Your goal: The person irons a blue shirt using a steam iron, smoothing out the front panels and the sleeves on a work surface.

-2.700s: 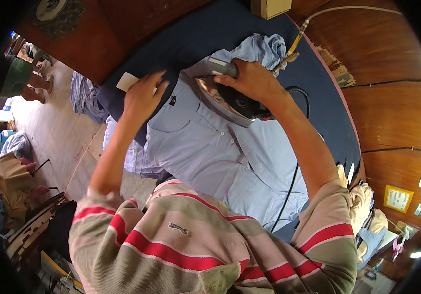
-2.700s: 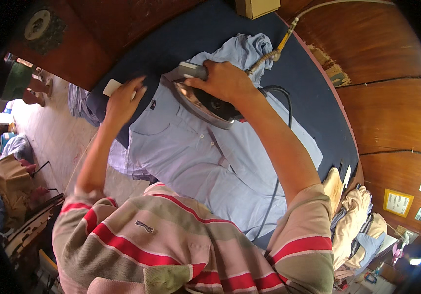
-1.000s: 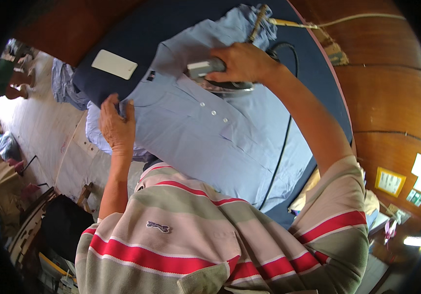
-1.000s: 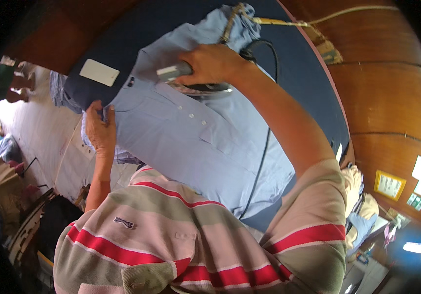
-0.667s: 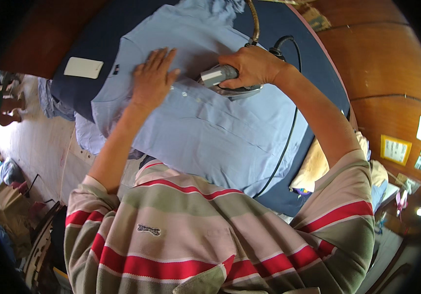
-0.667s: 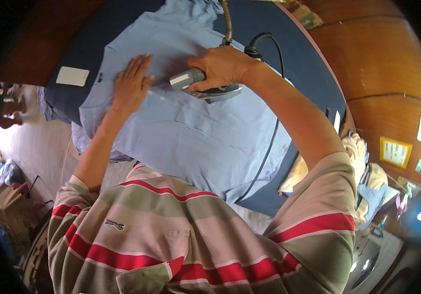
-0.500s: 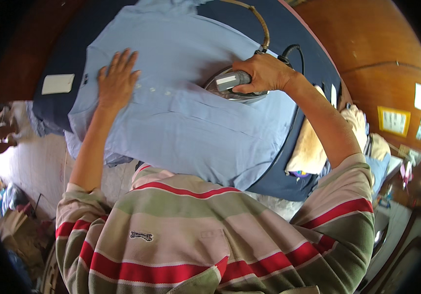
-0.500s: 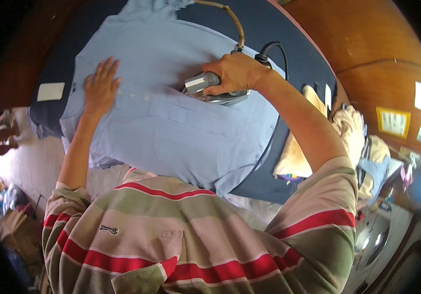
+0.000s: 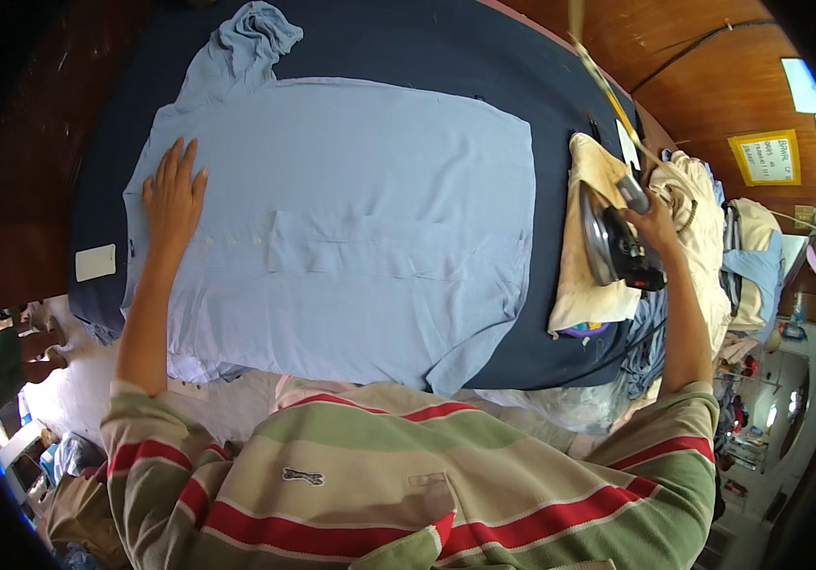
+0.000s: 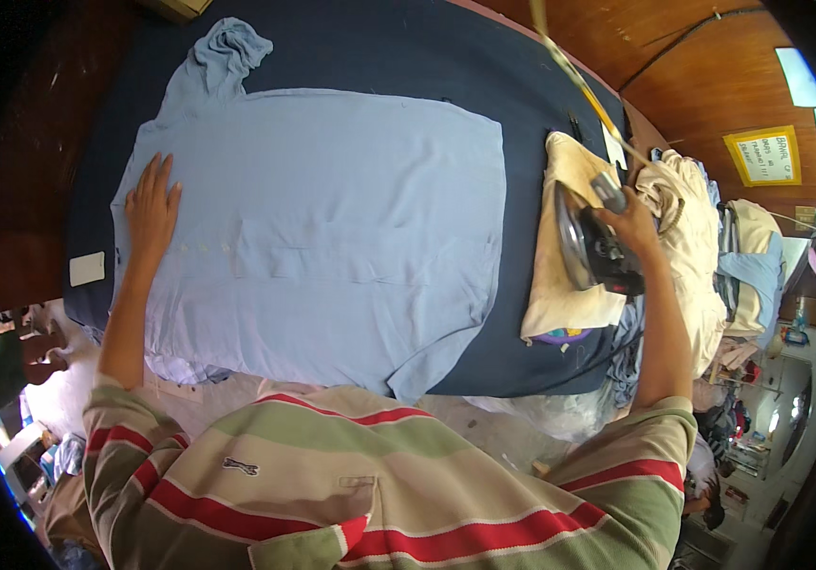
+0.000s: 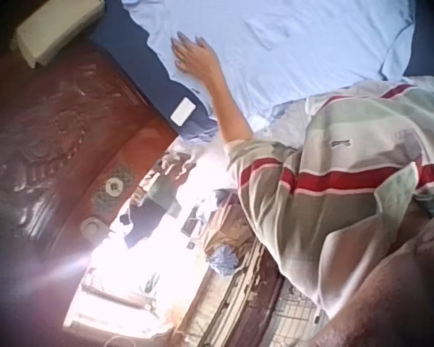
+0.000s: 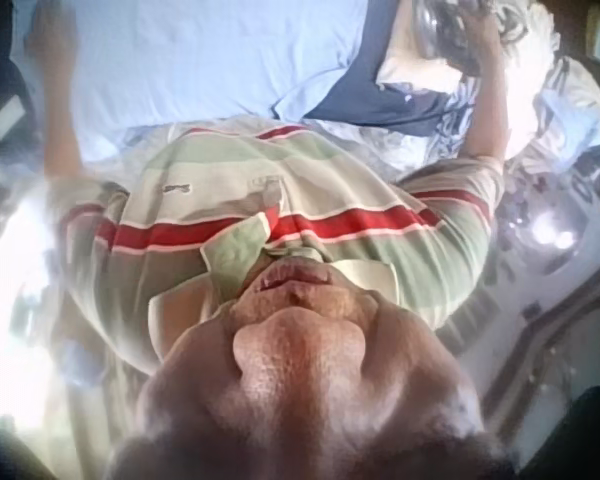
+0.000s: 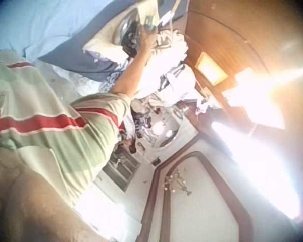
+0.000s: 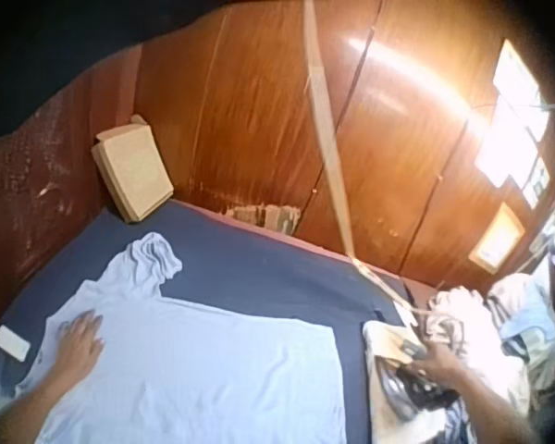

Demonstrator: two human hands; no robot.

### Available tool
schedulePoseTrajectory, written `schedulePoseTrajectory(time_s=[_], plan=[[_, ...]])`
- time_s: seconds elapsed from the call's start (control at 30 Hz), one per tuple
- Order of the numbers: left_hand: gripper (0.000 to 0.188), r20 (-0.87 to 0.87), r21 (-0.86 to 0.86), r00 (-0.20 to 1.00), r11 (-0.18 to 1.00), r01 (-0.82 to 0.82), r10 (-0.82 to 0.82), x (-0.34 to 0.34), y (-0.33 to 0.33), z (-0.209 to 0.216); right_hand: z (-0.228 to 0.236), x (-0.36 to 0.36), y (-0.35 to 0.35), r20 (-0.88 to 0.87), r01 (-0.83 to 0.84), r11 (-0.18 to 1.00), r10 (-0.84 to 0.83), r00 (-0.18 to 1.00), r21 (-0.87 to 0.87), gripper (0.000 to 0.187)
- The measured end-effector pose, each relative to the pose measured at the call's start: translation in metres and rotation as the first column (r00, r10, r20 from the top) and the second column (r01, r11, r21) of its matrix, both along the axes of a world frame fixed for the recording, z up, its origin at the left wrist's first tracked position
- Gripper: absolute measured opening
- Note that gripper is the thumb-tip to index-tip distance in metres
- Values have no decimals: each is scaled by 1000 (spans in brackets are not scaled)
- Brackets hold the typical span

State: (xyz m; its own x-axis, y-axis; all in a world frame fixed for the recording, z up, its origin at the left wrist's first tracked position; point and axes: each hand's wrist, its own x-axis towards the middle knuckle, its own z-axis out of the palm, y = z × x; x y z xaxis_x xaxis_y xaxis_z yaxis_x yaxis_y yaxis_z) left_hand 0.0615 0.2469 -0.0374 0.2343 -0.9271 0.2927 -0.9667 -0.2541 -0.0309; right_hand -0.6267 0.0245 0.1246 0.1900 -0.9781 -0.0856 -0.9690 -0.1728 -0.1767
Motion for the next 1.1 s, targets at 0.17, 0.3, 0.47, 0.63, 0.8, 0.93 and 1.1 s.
schedulePoseTrajectory(time_s=[0.17, 0.3, 0.47, 0.63, 0.8, 0.93, 1.1], plan=[[56, -58, 137, 964, 958, -251, 261, 37, -91, 15, -3, -7, -15, -70, 38, 990, -48, 996, -139, 54], [64, -241, 186, 908, 935, -303, 342, 90, -125, 4, -27, 94, 1, -149, -128, 800, 49, 988, -587, 52], [61, -656, 417, 551, 856, -306, 516, 79, -182, -1, -118, 166, -43, 170, 110, 993, -101, 980, -48, 71], [64, -892, 213, 344, 944, -252, 293, 89, -188, 10, -146, 190, -86, 362, 129, 989, -149, 920, 78, 43], [65, -916, 36, 385, 977, -209, 116, 114, -280, 21, -120, 183, -149, 546, 263, 958, -160, 822, -116, 40], [66, -801, -95, 597, 974, -206, 48, 105, -283, 28, -126, 200, -135, 693, 238, 914, 62, 718, -328, 50], [68, -514, -279, 847, 960, -12, -139, 71, -168, 7, -127, 228, 50, 377, -690, 689, 713, 591, -222, 52]])
